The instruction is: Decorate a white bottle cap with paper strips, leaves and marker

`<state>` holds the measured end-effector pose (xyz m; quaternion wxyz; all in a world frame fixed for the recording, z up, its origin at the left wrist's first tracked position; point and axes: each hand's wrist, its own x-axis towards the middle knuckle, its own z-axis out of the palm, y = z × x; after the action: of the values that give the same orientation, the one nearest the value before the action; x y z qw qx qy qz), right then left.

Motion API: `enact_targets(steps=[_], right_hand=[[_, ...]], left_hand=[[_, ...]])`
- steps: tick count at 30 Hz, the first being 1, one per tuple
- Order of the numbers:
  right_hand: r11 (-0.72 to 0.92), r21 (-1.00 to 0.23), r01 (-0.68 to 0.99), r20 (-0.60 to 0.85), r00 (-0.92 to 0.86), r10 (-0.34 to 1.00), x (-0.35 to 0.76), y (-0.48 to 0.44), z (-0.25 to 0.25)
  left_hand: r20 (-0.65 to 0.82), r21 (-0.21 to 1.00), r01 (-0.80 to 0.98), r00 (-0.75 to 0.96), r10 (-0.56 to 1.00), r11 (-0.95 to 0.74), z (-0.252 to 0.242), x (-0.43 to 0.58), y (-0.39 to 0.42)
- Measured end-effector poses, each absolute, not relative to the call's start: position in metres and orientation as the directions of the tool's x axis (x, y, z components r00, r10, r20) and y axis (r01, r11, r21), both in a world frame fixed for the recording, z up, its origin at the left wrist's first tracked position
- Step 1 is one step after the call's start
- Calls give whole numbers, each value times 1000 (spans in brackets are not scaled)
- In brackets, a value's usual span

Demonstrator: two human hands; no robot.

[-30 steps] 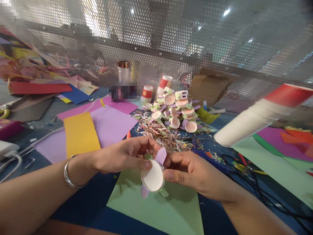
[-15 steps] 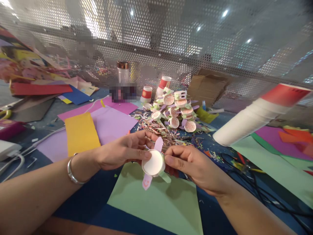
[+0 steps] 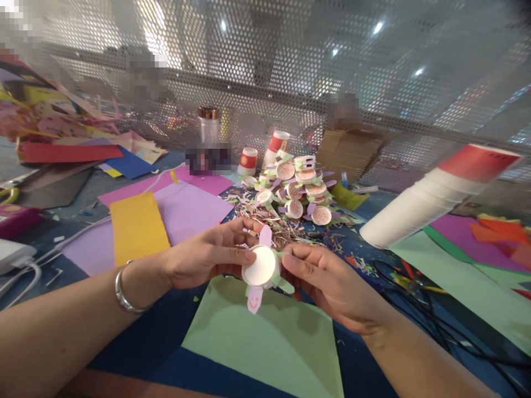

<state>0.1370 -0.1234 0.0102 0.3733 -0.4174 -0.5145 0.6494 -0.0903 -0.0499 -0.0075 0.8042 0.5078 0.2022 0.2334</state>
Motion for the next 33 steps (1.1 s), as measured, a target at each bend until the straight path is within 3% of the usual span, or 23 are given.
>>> enact_targets(steps=[33], right_hand=[[-95, -995, -18, -84, -314, 946, 136, -124, 10]], left_hand=[[-70, 922, -183, 789, 610, 342, -4, -91, -49]])
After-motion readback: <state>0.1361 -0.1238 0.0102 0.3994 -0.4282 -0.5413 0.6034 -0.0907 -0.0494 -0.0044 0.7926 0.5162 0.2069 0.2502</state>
